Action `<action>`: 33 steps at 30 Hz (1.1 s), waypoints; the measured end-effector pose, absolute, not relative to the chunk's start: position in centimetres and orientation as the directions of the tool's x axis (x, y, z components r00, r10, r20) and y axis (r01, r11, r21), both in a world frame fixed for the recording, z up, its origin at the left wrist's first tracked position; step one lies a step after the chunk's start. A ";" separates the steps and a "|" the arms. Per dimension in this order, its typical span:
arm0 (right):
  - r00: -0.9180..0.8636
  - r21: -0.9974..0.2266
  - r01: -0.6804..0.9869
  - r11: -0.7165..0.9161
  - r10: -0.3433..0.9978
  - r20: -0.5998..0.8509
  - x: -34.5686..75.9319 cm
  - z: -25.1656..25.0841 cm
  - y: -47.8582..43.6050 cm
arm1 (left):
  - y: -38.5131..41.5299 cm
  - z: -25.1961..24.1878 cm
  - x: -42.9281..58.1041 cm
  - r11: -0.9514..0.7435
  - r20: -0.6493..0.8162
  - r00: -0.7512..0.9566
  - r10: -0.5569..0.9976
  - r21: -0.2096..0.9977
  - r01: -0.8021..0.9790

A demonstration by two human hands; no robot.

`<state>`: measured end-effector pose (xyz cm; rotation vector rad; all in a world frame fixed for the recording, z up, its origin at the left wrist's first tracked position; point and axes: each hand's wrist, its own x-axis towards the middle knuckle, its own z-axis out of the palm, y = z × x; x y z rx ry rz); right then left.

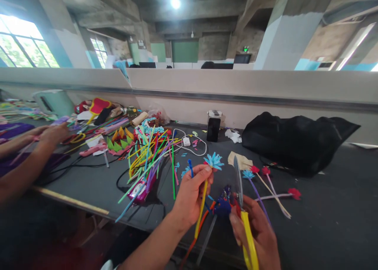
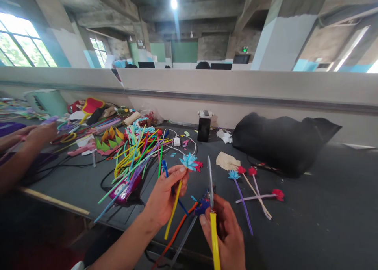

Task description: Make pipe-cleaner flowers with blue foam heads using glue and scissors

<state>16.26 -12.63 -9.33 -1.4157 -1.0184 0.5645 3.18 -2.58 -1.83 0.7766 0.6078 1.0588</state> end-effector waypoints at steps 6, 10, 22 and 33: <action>0.334 -0.910 0.372 0.181 0.889 0.313 20.5 -9.9 -13.9 | -2.2 -1.5 2.8 0.195 -0.020 0.345 0.938 0.854 -0.481; 0.256 -0.864 0.473 0.173 0.911 0.323 22.0 -10.5 -14.2 | -2.3 -1.4 2.8 0.113 0.014 0.291 0.956 0.903 -0.415; 0.376 -0.906 0.413 0.094 0.889 0.263 21.1 -9.0 -14.3 | -2.5 -1.4 2.9 0.085 0.000 0.258 0.966 0.945 -0.317; 0.370 -0.916 0.386 0.111 0.891 0.264 21.5 -9.6 -14.4 | -2.7 -1.7 3.2 0.060 0.020 0.279 0.960 0.960 -0.275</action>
